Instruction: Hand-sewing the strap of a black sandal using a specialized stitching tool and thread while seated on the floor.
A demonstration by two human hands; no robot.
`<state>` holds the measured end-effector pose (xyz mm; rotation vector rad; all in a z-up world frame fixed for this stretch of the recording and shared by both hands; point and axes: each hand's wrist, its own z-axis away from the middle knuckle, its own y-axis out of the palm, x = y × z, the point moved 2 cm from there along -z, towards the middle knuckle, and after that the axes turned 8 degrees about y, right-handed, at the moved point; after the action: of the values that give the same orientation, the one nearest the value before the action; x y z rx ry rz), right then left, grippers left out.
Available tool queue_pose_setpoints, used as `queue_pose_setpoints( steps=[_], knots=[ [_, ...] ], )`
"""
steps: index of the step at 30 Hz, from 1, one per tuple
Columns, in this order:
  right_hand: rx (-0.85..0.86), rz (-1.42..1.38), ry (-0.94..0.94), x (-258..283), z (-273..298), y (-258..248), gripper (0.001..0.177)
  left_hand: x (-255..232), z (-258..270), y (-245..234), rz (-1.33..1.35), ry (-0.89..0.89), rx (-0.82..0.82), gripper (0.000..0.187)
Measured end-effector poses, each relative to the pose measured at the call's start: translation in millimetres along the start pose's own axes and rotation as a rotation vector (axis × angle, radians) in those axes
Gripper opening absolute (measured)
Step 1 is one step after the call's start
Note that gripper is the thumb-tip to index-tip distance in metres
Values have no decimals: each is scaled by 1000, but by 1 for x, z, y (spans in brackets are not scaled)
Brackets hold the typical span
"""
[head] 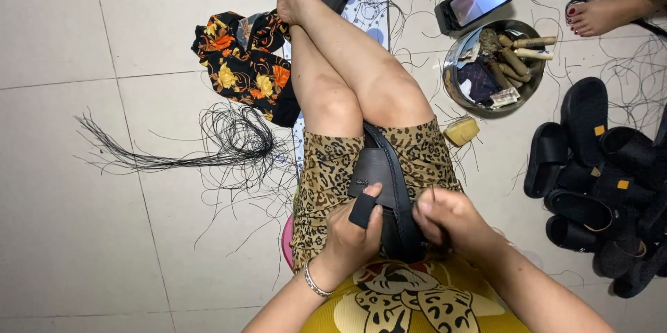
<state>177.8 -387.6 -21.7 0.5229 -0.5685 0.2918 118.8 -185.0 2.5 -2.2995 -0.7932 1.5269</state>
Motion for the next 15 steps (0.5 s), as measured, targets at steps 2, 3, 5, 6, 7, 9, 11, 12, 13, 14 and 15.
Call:
queue_pose_setpoints(
  steps=[2,3,5,6,7,9,11,12,13,14,15],
  knots=[
    [43,55,54,-15,7,-13,26,2,2,2,24,-8,15,30],
    [88,111,109,-24,10,-19,25,3,3,2,47,-17,29,27],
    [124,139,104,-13,11,-15,21,13,13,3,93,-41,26,27],
    [166,169,107,-9,12,-14,19,17,19,3,135,-74,19,27],
    [168,172,111,2,12,-6,19,13,19,-7,135,-78,15,27],
    [127,539,22,23,10,10,27,13,21,-25,387,-384,-14,35],
    [80,750,-260,39,11,43,24,0,15,-32,577,-422,-5,40],
    [24,954,-556,50,12,60,24,-5,10,-35,765,-449,5,45],
    [25,956,-558,50,10,64,24,-5,10,-33,765,-447,3,45],
    [-71,997,-753,54,9,68,13,-4,10,-31,759,-436,32,42],
    [-168,1032,-949,57,9,73,9,-4,10,-29,753,-425,61,38]
  ],
)
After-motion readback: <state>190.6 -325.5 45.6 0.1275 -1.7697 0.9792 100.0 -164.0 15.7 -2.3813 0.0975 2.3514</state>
